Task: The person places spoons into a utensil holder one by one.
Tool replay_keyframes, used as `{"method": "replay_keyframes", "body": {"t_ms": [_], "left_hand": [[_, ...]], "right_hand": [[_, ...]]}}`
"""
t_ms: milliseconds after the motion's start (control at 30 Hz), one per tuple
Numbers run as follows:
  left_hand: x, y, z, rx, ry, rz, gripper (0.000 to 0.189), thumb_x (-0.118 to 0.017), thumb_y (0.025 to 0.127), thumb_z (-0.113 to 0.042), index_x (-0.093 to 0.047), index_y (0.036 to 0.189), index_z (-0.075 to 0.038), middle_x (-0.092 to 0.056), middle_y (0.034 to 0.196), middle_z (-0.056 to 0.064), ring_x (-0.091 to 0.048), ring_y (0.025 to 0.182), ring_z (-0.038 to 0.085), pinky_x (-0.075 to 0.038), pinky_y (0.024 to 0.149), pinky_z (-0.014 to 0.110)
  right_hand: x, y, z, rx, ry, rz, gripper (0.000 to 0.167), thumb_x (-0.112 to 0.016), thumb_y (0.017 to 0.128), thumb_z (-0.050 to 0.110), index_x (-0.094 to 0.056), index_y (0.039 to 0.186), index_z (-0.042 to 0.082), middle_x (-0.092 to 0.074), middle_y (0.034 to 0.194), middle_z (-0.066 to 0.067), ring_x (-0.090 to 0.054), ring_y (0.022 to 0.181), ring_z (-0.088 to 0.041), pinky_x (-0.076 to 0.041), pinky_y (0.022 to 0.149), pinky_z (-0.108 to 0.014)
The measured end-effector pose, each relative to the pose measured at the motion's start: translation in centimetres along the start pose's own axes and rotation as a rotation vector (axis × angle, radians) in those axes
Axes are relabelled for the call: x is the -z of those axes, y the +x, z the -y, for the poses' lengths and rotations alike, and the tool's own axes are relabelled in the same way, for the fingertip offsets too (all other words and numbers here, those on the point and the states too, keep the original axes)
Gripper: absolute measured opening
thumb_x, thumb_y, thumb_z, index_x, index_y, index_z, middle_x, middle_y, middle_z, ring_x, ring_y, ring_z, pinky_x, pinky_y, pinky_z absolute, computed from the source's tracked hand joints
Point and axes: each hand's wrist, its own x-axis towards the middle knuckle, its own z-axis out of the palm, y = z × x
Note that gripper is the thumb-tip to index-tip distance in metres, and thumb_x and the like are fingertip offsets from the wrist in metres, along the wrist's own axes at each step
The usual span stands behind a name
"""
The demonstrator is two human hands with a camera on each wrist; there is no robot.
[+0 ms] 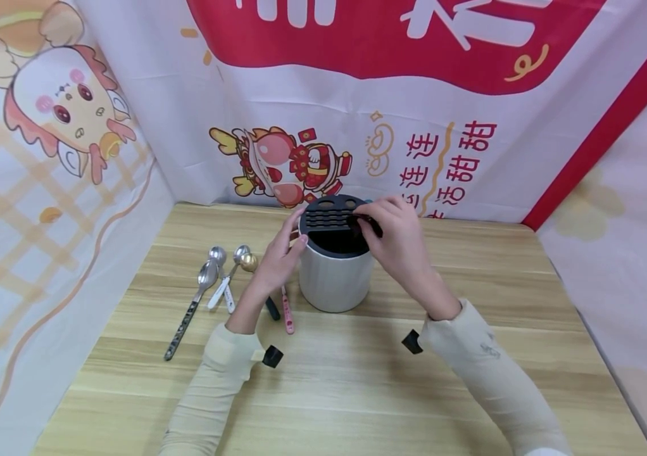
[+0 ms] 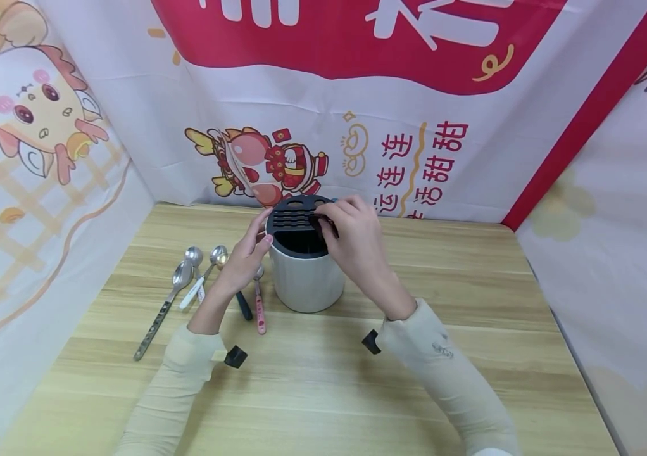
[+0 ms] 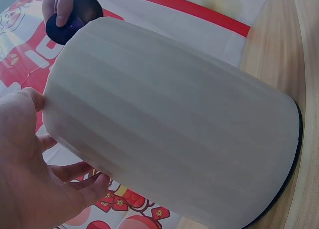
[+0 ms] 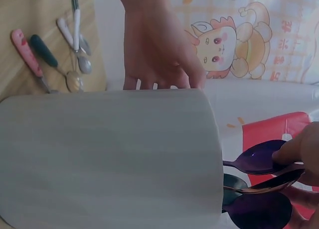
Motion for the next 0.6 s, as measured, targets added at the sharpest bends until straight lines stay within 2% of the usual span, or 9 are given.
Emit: {"method": "replay_keyframes", "body": {"t_ms": [200,300,467,600], "left_hand": [[0.0,0.1,-0.1,-0.001,0.011,-0.002,0.056,-0.039,0.105,-0.043,-0.017,0.156,-0.046,-0.032,0.162,0.007,-0.04,0.142,0.037,-0.045,0.107,0.06],[-0.1,0.1,-0.2,0.003,0.007,0.001,0.056,-0.039,0.105,-0.043,-0.017,0.156,-0.046,-0.031,0.163,0.006,-0.039,0.143,0.037,-0.045,0.108,0.06],[-0.2,0.2,-0.2,0.0,0.015,0.0,0.056,-0.039,0.105,-0.042,-0.017,0.157,-0.043,-0.031,0.163,0.007,-0.04,0.142,0.039,-0.045,0.106,0.061],[-0.2,0.2,0.0,0.014,0.02,-0.007,0.054,-0.038,0.106,-0.042,-0.017,0.156,-0.045,-0.03,0.163,0.005,-0.039,0.143,0.037,-0.045,0.107,0.06]], "right_hand": [[0.1,0.5,-0.7,-0.035,0.038,0.016,0.019,-0.076,0.087,0.01,-0.074,0.104,0.003,-0.075,0.102,-0.013,-0.063,0.101,-0.031,-0.049,0.091,-0.047],[0.4,0.3,-1.1,-0.035,0.057,-0.006,0.023,-0.077,0.086,0.012,-0.073,0.107,0.002,-0.074,0.107,-0.014,-0.062,0.106,-0.032,-0.049,0.095,-0.047],[1.2,-0.4,-1.9,-0.02,0.115,-0.124,0.025,-0.077,0.086,0.01,-0.072,0.109,0.002,-0.071,0.111,-0.015,-0.062,0.109,-0.03,-0.051,0.098,-0.043],[1.8,-1.1,-2.9,-0.054,0.136,-0.219,0.02,-0.072,0.089,0.004,-0.072,0.108,0.001,-0.071,0.109,-0.015,-0.064,0.107,-0.03,-0.051,0.096,-0.036]]}}
